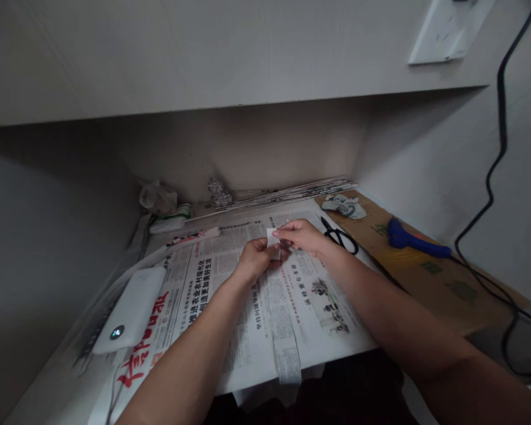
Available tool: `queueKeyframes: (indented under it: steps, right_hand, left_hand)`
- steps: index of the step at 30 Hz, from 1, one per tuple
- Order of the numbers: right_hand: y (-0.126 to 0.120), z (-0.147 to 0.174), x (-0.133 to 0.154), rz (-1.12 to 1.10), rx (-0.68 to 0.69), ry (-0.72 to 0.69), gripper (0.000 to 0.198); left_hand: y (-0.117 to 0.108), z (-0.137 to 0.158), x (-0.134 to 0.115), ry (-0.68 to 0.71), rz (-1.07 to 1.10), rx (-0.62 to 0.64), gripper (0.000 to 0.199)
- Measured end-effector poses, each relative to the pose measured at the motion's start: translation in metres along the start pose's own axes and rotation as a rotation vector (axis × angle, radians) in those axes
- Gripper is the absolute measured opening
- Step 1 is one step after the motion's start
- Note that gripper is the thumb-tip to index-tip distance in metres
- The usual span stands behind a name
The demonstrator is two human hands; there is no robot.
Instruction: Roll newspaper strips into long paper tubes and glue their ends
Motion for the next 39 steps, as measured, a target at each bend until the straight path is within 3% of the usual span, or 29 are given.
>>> queueKeyframes:
  steps: [9,24,31,39]
  right_hand:
    - [0.006,0.004,0.003,-0.062,0.002,-0.008,0.031]
    - [0.017,0.008,0.0,-0.045,0.0,-0.047,0.036]
    - [0.016,0.008,0.007,-0.001,0.201,-0.12,0.035]
    - [0.013,0.007,0.002,-0.051,0.127,-0.04,0.033]
  left_hand:
    - [-0.001,-0.003,0.004,-0.007,-0.02,-0.019,0.031]
    - [-0.003,-0.004,0.005,0.097,0.002,-0.094,0.038]
    - [-0.002,-0.002,0.001,0.057,0.076,-0.034,0.035]
    - [0.005,-0.001,0.004,0.056,0.104,0.012,0.032]
Point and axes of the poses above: each hand's wrist, its own z-axis away from the middle knuckle, its own y-axis out of the palm, x = y × z, the point moved 4 cm from there along -z, towards the middle knuckle, and after that the axes turned 7 degrees about -y, right-handed, at the moved point
